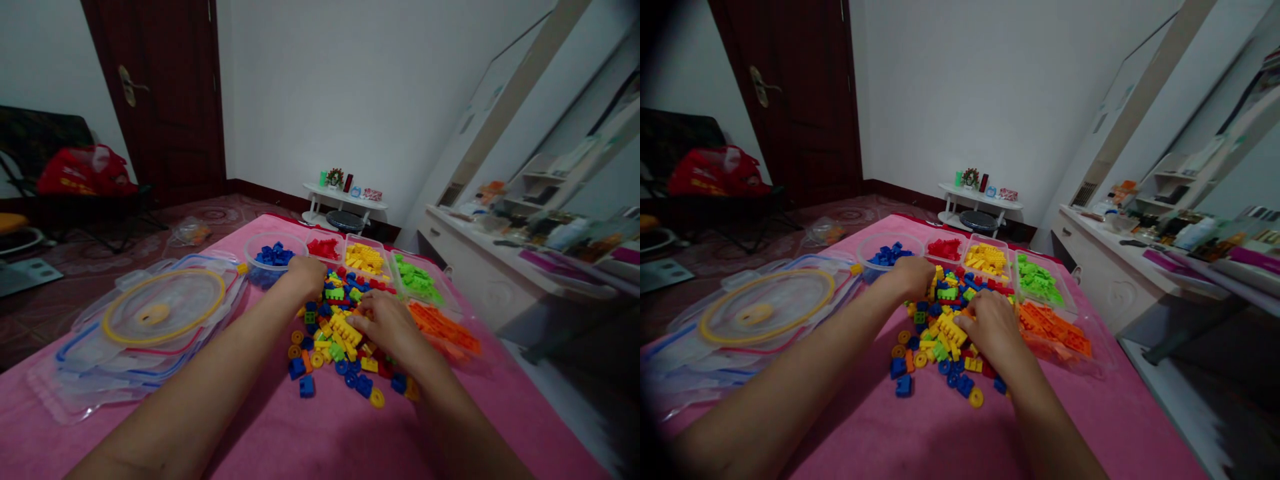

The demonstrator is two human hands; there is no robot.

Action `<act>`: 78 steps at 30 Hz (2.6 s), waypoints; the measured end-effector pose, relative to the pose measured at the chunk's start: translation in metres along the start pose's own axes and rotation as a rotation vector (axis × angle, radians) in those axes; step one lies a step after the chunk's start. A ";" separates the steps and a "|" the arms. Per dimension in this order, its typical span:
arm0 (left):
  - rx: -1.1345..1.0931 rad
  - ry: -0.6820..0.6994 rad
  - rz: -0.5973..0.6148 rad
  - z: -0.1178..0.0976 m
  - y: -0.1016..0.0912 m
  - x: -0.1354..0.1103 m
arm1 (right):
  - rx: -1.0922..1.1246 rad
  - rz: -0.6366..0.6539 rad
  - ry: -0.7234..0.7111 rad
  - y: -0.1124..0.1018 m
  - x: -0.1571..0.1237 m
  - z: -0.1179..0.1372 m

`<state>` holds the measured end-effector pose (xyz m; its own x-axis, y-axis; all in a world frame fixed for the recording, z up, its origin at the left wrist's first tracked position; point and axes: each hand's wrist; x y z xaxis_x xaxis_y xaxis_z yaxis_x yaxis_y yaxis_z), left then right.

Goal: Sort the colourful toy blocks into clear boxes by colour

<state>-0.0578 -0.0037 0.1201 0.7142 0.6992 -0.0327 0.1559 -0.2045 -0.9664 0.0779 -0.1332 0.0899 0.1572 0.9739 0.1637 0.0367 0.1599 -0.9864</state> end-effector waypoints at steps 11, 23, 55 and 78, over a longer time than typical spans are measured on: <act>0.040 -0.017 0.045 0.003 -0.003 -0.001 | 0.281 -0.123 0.008 -0.003 -0.002 -0.003; -1.019 0.338 0.334 -0.013 -0.020 -0.009 | 0.753 -0.552 0.095 -0.013 0.000 -0.003; -0.727 0.289 0.028 -0.010 0.006 0.014 | 0.264 -0.233 0.314 -0.047 -0.018 -0.116; -0.150 0.105 0.181 0.009 -0.002 0.005 | 0.231 0.052 -0.577 0.023 -0.035 0.059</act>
<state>-0.0606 0.0062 0.1197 0.8055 0.5685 -0.1673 0.1131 -0.4247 -0.8983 0.0151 -0.1537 0.0614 -0.4079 0.9011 0.1472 -0.1811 0.0782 -0.9804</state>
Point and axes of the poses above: each hand's wrist, its own x-axis towards the middle knuckle, its own y-axis out of the palm, z = x × y, and after that the axes turned 6 degrees about -x, right-handed
